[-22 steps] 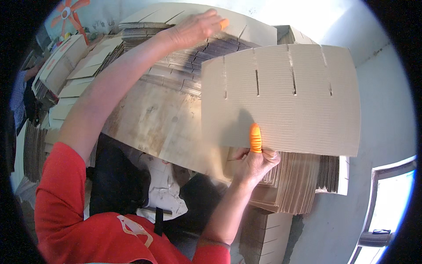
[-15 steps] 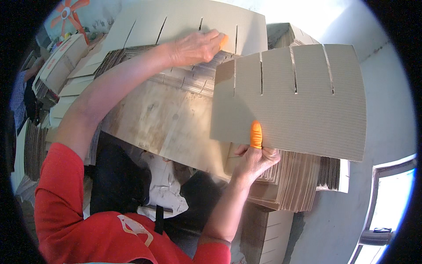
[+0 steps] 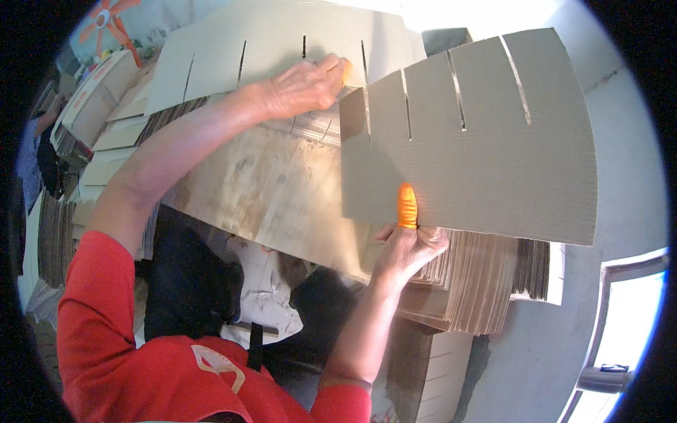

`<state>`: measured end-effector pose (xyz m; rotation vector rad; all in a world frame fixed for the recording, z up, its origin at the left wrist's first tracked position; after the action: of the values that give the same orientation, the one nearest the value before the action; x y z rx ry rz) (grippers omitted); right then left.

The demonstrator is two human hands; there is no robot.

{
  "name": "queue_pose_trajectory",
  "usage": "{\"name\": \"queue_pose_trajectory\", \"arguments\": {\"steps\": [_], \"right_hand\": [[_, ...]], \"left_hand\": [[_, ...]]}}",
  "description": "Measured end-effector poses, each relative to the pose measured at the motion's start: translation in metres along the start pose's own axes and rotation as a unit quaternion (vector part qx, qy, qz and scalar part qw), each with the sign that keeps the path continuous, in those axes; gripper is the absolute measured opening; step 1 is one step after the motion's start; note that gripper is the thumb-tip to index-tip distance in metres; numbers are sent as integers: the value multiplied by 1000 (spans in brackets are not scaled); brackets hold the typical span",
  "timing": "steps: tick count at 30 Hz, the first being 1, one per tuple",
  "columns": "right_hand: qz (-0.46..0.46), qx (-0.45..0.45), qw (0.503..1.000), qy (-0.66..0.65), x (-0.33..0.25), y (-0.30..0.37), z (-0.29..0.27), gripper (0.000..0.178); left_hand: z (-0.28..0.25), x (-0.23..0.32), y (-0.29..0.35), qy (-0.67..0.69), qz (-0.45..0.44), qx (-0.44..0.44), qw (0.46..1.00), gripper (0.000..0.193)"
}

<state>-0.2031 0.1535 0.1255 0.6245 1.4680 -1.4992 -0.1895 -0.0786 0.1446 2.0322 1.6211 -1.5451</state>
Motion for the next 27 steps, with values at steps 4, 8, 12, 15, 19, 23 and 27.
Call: {"name": "queue_pose_trajectory", "arguments": {"steps": [4, 8, 12, 15, 19, 23, 27], "right_hand": [[-10, -14, 1000, -4, -4, 0, 2, 23], [-21, -20, 1000, 7, -2, 0, 2, 21], [-9, -20, 999, -49, 1, 2, 7, 9], [-8, -29, 998, -58, 6, 3, 7, 10], [-21, -11, 998, -58, 11, 7, 10, 26], [-87, 13, 992, 89, 20, 7, 10, 41], [61, 23, 998, 22, 48, 10, 8, 39]], "left_hand": [[-5, -7, 6, 15, -4, -4, 1000, 23], [-17, 3, 9, 0, 23, 28, 999, 21], [-40, 31, 18, 10, 54, 75, 996, 17], [-57, 62, 25, 16, 87, 70, 994, 15], [-109, 102, 38, 40, 86, 122, 988, 18], [-128, 138, 55, 138, 105, 77, 982, 28], [-87, 71, 35, 331, -76, 60, 939, 56]]}}
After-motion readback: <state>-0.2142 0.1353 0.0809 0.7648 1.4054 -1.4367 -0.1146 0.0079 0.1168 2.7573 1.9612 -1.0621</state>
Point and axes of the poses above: each hand's wrist, its own y-axis away from the middle knuckle, its own z-axis out of the palm, x = y × z, the point moved 10 cm from there along -y, towards the middle knuckle, and after that the axes turned 10 degrees about -y, right-handed, at the moved point
